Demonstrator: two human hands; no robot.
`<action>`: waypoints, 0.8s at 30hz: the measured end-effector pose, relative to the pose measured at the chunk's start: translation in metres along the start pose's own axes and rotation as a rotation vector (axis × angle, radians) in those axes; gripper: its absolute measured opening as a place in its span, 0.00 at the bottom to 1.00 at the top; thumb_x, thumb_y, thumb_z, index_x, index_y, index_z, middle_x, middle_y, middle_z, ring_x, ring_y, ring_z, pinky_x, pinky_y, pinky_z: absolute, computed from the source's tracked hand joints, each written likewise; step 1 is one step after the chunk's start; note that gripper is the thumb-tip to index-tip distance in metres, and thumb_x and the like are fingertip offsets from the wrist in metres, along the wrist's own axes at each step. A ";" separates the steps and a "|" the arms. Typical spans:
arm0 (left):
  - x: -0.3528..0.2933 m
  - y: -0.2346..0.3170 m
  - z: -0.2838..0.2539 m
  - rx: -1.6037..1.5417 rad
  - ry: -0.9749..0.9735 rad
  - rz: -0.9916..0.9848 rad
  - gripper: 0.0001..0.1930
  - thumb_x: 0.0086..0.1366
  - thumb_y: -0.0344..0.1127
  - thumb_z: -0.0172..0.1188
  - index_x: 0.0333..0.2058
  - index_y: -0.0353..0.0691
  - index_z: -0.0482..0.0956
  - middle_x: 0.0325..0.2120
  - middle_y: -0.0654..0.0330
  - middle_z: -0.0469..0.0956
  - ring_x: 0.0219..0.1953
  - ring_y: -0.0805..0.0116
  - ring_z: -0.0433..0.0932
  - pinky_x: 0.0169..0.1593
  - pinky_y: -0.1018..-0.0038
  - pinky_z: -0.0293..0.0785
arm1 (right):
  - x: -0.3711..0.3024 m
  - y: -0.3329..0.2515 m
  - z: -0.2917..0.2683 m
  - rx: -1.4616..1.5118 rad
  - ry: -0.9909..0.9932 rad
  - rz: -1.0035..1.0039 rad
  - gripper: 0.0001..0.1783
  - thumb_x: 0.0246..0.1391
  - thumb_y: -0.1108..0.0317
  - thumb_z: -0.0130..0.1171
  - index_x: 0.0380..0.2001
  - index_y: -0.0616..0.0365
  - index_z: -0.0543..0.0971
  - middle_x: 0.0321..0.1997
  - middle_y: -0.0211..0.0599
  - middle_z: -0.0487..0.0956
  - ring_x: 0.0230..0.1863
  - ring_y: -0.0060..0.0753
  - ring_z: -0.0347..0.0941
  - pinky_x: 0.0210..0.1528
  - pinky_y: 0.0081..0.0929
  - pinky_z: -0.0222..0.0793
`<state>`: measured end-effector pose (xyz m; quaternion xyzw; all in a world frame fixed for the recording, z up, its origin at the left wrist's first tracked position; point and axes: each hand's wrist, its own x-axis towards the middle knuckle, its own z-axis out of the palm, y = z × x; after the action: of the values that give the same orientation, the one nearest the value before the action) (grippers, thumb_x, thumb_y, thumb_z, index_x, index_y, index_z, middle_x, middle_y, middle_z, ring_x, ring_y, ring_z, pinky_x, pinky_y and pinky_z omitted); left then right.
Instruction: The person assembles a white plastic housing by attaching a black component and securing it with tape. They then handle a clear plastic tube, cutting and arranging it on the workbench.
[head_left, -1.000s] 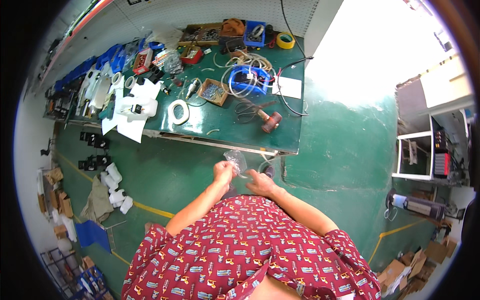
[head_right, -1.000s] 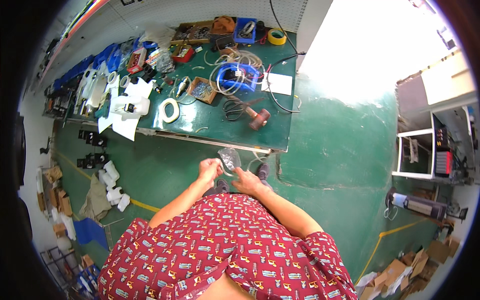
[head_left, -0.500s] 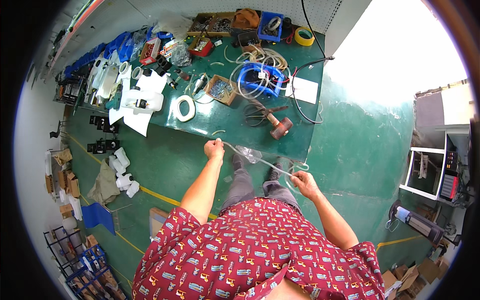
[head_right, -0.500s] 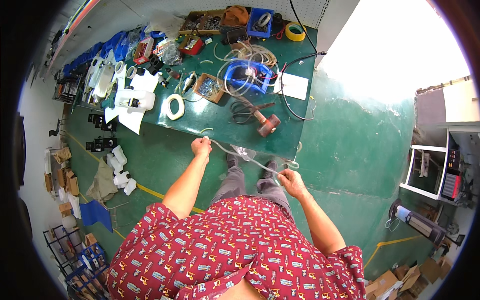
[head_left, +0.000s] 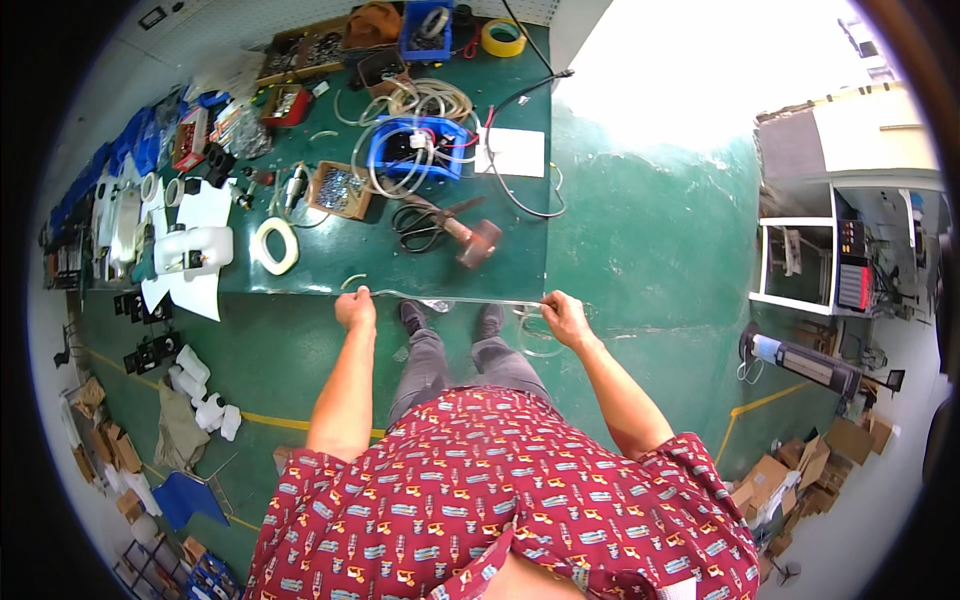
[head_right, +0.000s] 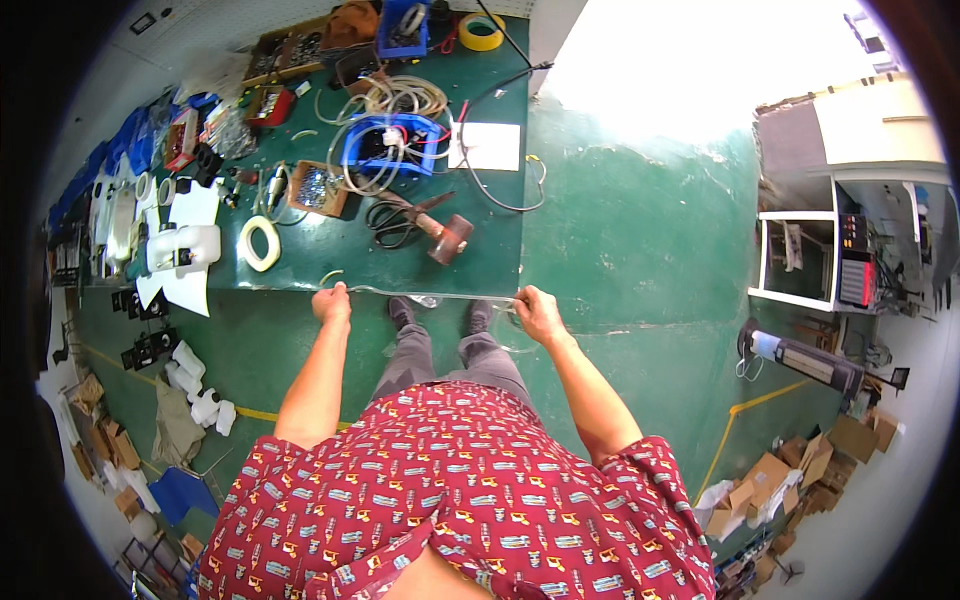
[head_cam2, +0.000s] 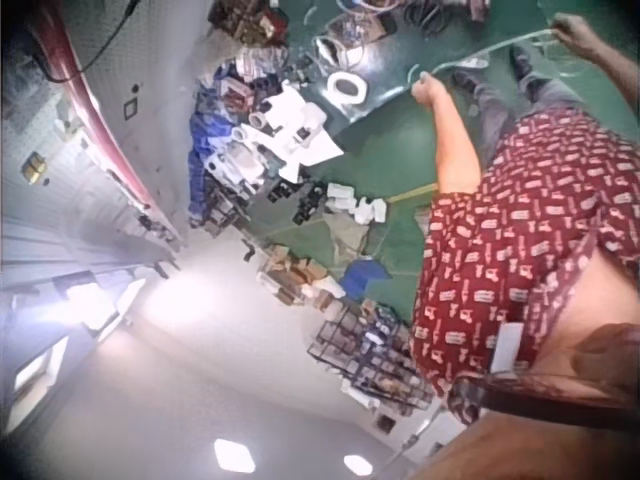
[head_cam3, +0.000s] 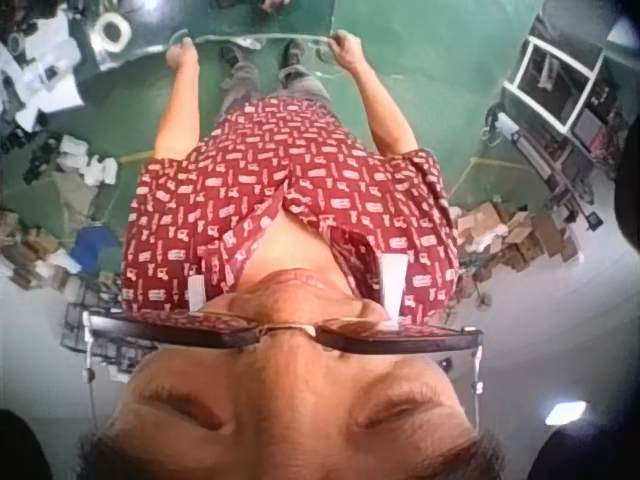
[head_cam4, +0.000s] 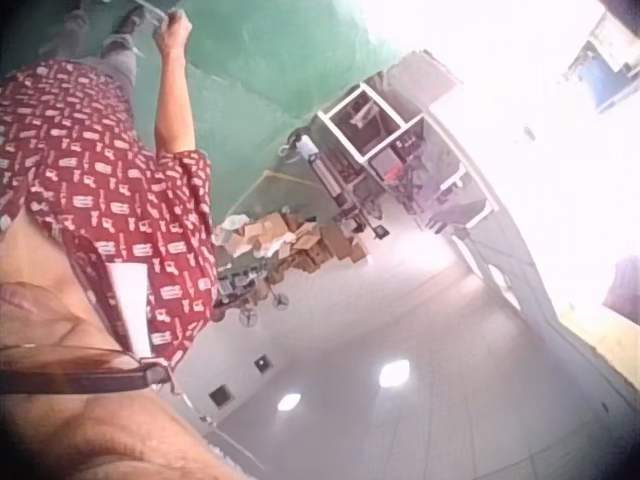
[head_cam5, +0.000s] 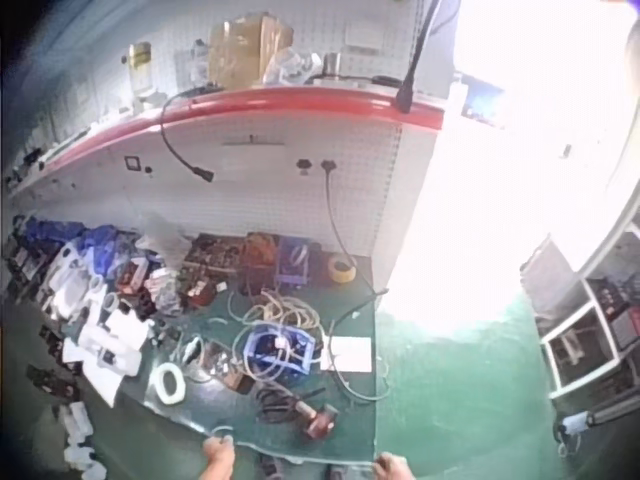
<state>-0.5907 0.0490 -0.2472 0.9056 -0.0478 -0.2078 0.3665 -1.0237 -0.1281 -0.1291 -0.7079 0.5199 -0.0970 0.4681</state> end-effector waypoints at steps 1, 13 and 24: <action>0.001 0.000 0.001 0.003 0.017 0.001 0.19 0.66 0.39 0.65 0.17 0.37 0.77 0.12 0.66 0.71 0.11 0.76 0.65 0.17 0.69 0.58 | 0.001 0.000 0.001 0.014 0.009 0.023 0.08 0.57 0.71 0.63 0.37 0.65 0.81 0.32 0.53 0.84 0.36 0.51 0.83 0.40 0.40 0.77; -0.031 0.049 -0.014 0.157 -0.033 -0.006 0.21 0.63 0.45 0.67 0.21 0.31 0.81 0.18 0.50 0.80 0.24 0.55 0.81 0.34 0.57 0.75 | 0.011 0.020 -0.004 -0.144 -0.010 -0.024 0.09 0.58 0.67 0.63 0.33 0.64 0.80 0.28 0.53 0.81 0.30 0.49 0.79 0.36 0.40 0.74; -0.040 0.188 0.011 -0.276 -0.381 0.390 0.23 0.69 0.56 0.61 0.35 0.38 0.83 0.27 0.51 0.83 0.29 0.52 0.82 0.35 0.60 0.76 | -0.030 -0.074 -0.045 0.284 -0.027 0.213 0.13 0.59 0.63 0.62 0.32 0.65 0.81 0.22 0.27 0.74 0.26 0.19 0.68 0.28 0.25 0.63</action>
<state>-0.6187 -0.0852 -0.1118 0.7659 -0.2600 -0.3041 0.5034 -1.0174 -0.1267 -0.0373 -0.5768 0.5667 -0.1100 0.5779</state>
